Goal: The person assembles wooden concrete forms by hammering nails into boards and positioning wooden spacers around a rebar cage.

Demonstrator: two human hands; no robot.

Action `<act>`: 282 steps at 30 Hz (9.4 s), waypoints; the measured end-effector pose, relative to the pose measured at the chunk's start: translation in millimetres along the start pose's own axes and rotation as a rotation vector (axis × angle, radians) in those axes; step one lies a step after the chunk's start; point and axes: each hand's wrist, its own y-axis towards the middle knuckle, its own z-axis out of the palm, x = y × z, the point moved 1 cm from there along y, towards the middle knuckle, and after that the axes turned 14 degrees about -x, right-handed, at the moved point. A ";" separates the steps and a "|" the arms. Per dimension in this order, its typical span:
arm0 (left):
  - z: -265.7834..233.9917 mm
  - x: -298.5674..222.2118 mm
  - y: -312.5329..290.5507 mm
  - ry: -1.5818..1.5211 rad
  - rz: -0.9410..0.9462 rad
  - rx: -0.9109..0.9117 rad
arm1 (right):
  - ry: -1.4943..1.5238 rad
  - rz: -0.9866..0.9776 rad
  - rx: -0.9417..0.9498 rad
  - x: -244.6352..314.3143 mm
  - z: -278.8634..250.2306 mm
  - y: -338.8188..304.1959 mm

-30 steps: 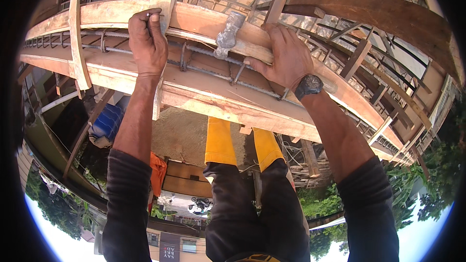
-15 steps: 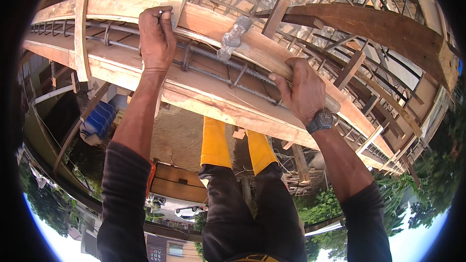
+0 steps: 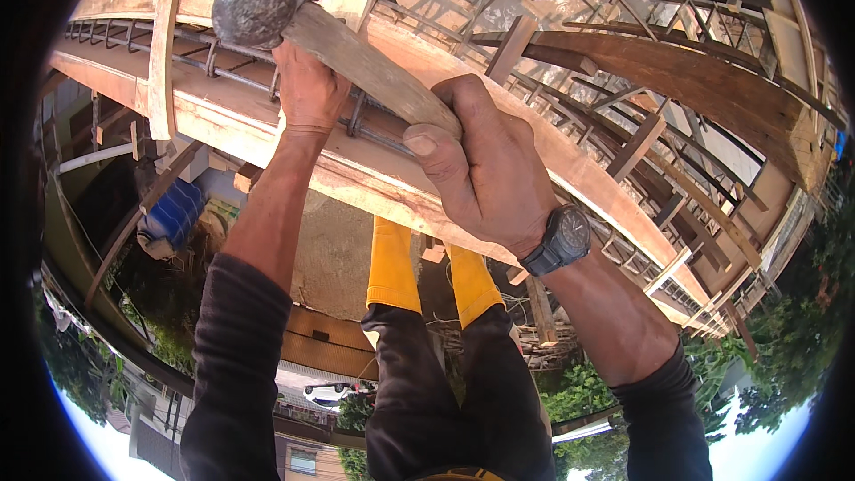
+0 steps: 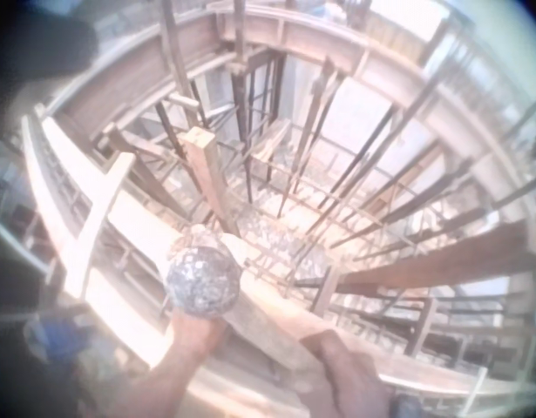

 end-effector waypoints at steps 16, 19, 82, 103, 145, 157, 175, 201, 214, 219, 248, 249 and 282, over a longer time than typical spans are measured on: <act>0.1 -4.8 5.1 0.000 -0.073 0.078 | -0.225 0.135 0.077 -16.5 6.6 15.5; -0.5 -6.4 9.4 0.000 -0.053 0.048 | -0.135 0.112 0.047 -5.7 0.6 12.9; -0.6 -4.9 22.9 0.175 -0.523 0.129 | -0.123 0.089 0.053 -3.3 3.1 30.7; -1.3 -12.8 29.4 0.122 -0.529 0.122 | 0.019 0.046 -0.013 -44.5 15.4 8.6; -319.2 -110.2 -202.7 0.397 -0.881 0.941 | -0.614 0.175 0.168 -172.9 -63.2 -59.0; -410.6 -136.8 -216.8 0.508 -1.093 0.926 | -0.640 0.182 0.077 -173.4 -64.6 -62.1; -496.8 -207.9 -240.4 0.636 -1.473 0.916 | -0.692 0.100 0.043 -170.0 -55.9 -58.1; -124.3 4.0 -11.2 -0.286 -0.742 0.061 | -0.658 0.140 0.043 -173.8 -52.5 -58.4; -46.5 8.7 36.1 -0.252 -0.557 0.162 | -0.643 0.080 0.013 -172.8 -51.8 -57.4; -30.8 2.1 38.3 -0.289 -0.457 0.110 | -0.664 0.093 0.027 -177.2 -54.9 -60.2; -9.8 7.8 10.6 -0.251 -0.224 -0.159 | -0.043 0.315 -0.036 -51.3 16.5 -54.5; -10.8 4.9 14.8 -0.254 -0.204 -0.155 | -0.063 0.329 -0.023 -37.7 21.4 -40.5; -24.6 17.9 -0.9 0.363 -0.764 0.072 | 0.000 0.282 -0.144 -51.7 36.5 -45.1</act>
